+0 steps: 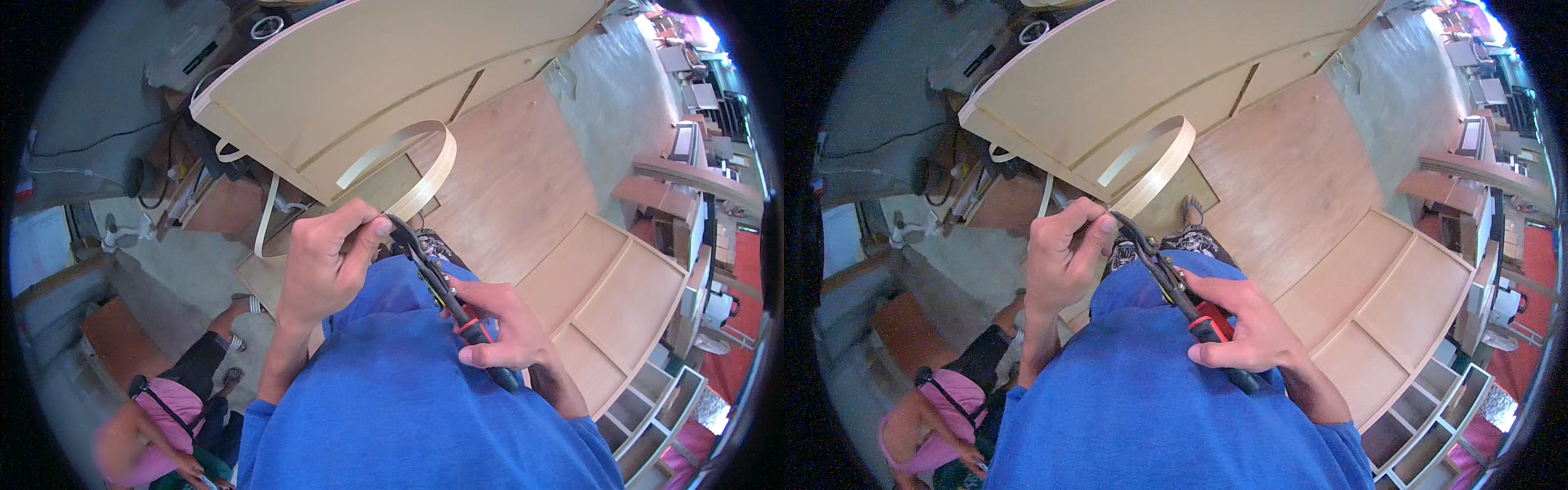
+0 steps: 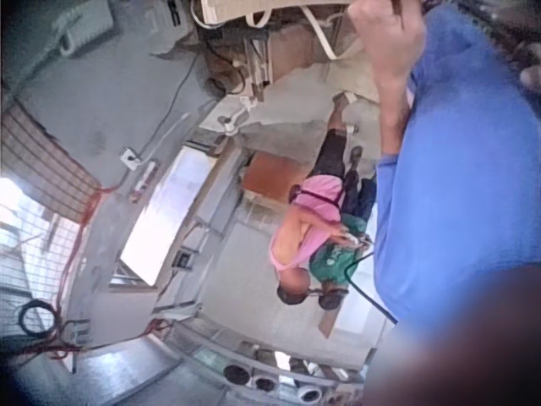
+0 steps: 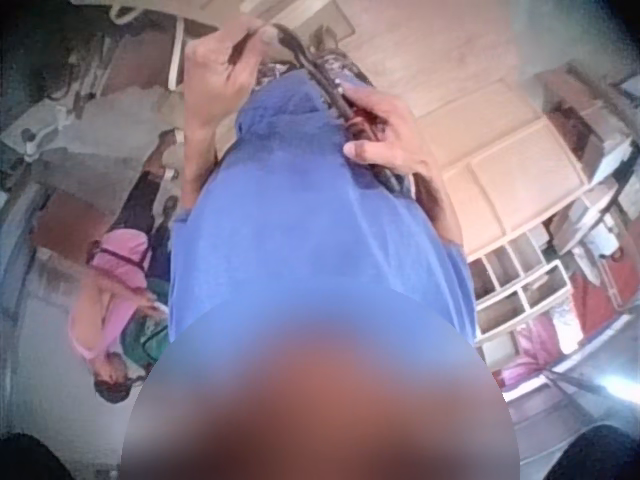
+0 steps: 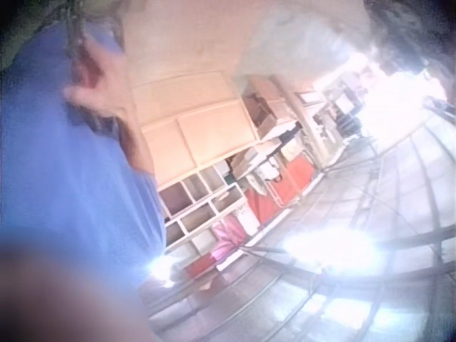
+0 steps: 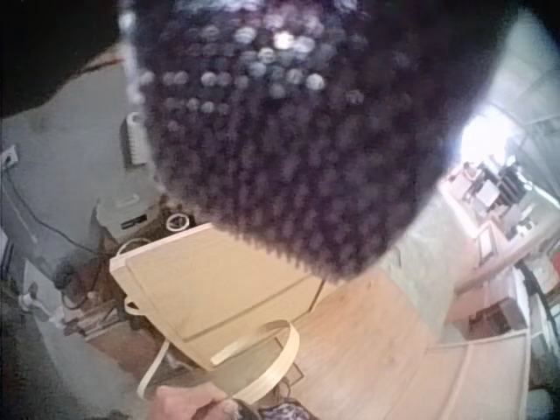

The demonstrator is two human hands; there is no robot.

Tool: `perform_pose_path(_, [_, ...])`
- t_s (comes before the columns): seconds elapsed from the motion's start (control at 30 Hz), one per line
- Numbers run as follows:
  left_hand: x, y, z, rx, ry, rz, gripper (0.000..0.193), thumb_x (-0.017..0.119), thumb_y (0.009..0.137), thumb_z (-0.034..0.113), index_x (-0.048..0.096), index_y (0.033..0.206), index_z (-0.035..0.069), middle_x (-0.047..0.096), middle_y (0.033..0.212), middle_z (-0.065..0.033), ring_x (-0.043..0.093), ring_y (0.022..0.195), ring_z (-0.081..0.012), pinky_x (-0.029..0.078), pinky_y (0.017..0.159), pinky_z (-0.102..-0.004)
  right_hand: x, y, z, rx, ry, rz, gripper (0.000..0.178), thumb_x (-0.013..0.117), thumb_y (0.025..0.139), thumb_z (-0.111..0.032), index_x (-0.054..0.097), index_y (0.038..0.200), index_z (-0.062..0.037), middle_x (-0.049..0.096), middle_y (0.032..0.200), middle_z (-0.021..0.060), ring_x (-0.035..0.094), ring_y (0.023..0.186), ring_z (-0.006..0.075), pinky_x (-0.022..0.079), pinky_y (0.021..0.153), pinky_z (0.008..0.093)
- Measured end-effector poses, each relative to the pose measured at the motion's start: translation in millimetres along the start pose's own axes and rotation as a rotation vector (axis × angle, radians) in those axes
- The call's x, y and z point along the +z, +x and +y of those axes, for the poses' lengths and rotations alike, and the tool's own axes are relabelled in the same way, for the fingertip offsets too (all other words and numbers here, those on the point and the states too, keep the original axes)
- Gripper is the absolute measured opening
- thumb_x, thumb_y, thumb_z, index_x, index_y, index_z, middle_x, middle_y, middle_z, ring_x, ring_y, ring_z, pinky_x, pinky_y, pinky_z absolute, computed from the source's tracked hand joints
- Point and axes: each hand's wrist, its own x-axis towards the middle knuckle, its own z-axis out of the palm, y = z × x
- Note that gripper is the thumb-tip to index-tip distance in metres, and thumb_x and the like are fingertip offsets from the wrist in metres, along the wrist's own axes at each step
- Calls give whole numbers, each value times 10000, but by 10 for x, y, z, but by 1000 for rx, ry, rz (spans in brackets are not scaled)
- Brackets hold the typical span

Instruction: The person applies thin wooden strips to the edges of a large curved wooden panel using pliers to cut and position the strips. The person repeatedly measures, cuts, and fits the strips along the panel's edge.

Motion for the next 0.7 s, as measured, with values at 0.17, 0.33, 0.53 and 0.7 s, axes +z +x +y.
perform_pose_path(0.17, [197,39,81,-30,23,-10,223,656,1031,134,651,854,-2,641,633,-55,622,584,-96,475,554,-267,-141,-75,98,-121,-109,29,964,800,622,-372,550,1437,79,696,975,144,671,832,274,541,774,373])
perform_pose_path(0.33, [330,130,165,-49,49,-19,221,665,1026,139,657,857,-2,651,635,-60,630,591,-97,480,561,-268,-319,-123,117,-155,-214,46,957,804,620,-368,554,1417,100,672,888,186,648,771,312,520,735,382])
perform_pose_path(0.53, [480,242,229,-68,33,-48,216,673,1020,136,667,860,-9,667,648,-66,642,603,-96,490,572,-266,-480,-197,121,-156,-213,65,858,822,685,-323,569,1387,101,617,814,182,625,718,321,504,691,391])
perform_pose_path(0.7, [603,322,239,-56,17,-53,217,685,1012,132,671,854,-16,653,619,-57,638,597,-88,490,567,-265,-559,-255,207,-181,-189,99,844,825,695,-322,575,1379,105,609,783,175,617,684,308,493,663,381])
